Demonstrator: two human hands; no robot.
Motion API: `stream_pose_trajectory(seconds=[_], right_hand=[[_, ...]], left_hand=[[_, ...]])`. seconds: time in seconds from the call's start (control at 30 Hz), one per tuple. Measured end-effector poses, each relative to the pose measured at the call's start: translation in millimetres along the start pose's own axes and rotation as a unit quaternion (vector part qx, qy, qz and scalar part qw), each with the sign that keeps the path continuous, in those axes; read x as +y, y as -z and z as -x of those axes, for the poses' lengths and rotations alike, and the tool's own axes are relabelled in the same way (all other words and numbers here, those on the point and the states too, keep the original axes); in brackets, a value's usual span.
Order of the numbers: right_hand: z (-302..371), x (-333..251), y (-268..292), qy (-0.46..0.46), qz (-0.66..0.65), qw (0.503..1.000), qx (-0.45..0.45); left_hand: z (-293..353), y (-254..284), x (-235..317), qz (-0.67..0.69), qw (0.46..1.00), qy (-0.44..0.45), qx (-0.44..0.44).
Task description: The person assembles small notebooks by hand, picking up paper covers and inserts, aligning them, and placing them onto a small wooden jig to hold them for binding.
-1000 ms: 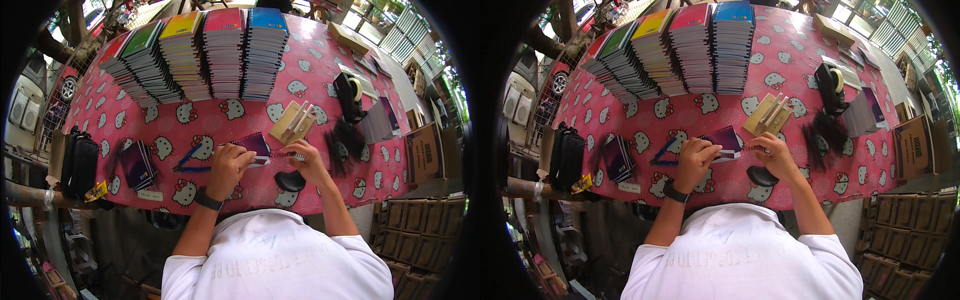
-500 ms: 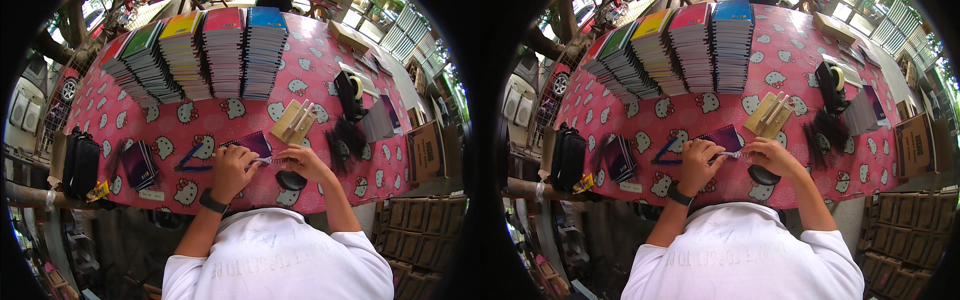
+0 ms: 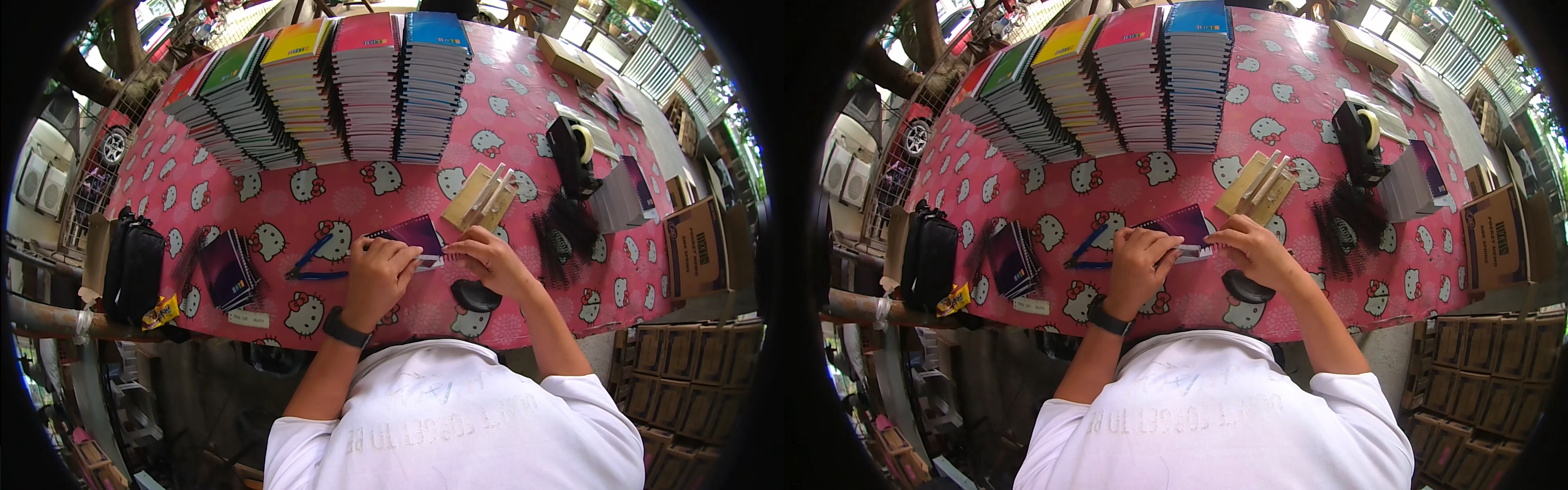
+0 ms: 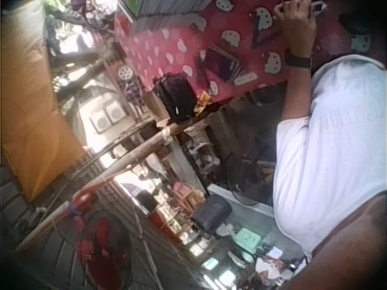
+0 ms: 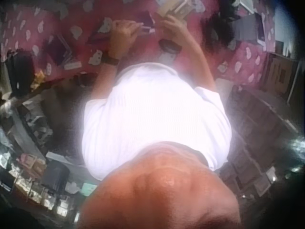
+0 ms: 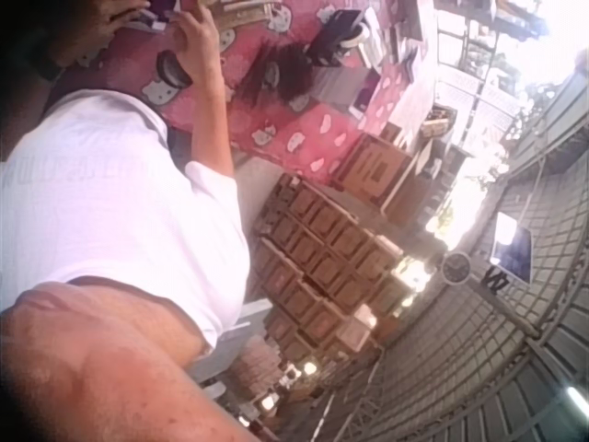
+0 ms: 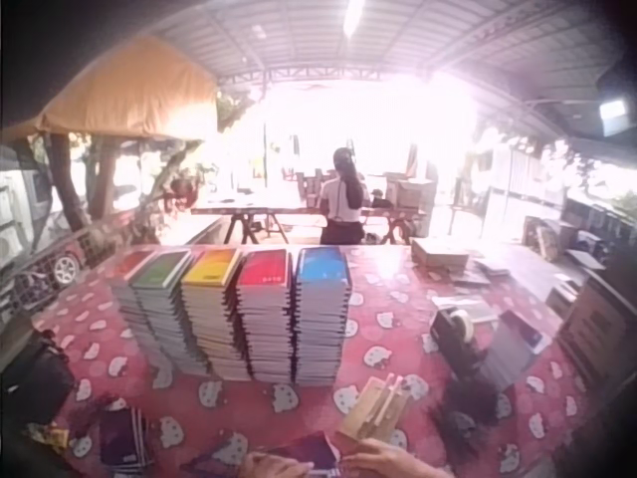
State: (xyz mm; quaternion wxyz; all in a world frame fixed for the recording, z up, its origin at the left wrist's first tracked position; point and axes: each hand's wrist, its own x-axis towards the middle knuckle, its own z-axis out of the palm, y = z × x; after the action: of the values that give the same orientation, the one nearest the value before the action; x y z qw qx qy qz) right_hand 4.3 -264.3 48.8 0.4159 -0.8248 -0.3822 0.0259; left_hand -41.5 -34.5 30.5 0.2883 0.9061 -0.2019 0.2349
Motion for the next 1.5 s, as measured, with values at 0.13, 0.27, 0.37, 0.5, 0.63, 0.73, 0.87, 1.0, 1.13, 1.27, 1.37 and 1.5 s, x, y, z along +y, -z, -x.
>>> stream_pose_trajectory(seconds=[0.13, 0.27, 0.37, 0.5, 0.63, 0.73, 0.87, 1.0, 1.13, 1.27, 1.37, 1.5], right_hand=[[0.6, -2.3, -0.1, -0.022, -0.021, 0.999, -0.016], [2.6, -2.0, -3.5, -0.086, -0.105, 0.99, -0.044], [-4.6, -9.3, -4.9, -0.036, -0.058, 0.998, -0.011], [-6.4, -13.1, -6.5, -0.108, -0.066, 0.991, -0.053], [-11.5, -21.9, -8.8, -0.089, -0.075, 0.993, -0.005], [-8.6, -15.8, -14.3, -0.12, -0.095, 0.988, -0.034], [20.5, 14.0, -4.3, -0.266, -0.01, 0.953, 0.143], [75.2, 30.3, -1.0, -0.447, 0.139, 0.878, 0.096], [106.7, 41.6, -44.6, -0.341, 0.089, 0.92, 0.17], [102.6, 51.5, -42.2, -0.361, 0.039, 0.889, 0.279], [98.6, 46.7, -36.2, -0.159, 0.205, 0.953, 0.159], [90.6, 39.9, -27.3, -0.209, 0.205, 0.953, 0.076]], left_hand=[[0.9, -1.0, 0.6, -0.007, 1.0, 0.009, 0.003], [-0.5, -1.7, 4.2, -0.005, 1.0, 0.021, 0.0], [0.0, -2.7, 4.6, -0.011, 1.0, 0.026, 0.0], [0.4, -3.2, 7.0, -0.012, 1.0, 0.019, -0.003], [-1.9, -3.0, 14.8, 0.002, 1.0, 0.019, -0.001], [0.8, -9.5, 14.5, 0.004, 0.999, -0.023, -0.024], [1.2, -5.8, 14.1, 0.001, 0.999, -0.011, -0.047], [-1.4, -10.1, 9.4, -0.015, 0.999, -0.03, -0.04], [-3.3, -9.8, 1.8, -0.025, 0.997, -0.036, -0.069], [-5.5, -5.2, 5.7, 0.012, 0.998, -0.038, -0.042], [-0.2, -7.8, -1.6, 0.004, 0.999, -0.024, -0.048], [2.7, 4.3, -13.4, -0.009, 0.999, 0.003, -0.037]])
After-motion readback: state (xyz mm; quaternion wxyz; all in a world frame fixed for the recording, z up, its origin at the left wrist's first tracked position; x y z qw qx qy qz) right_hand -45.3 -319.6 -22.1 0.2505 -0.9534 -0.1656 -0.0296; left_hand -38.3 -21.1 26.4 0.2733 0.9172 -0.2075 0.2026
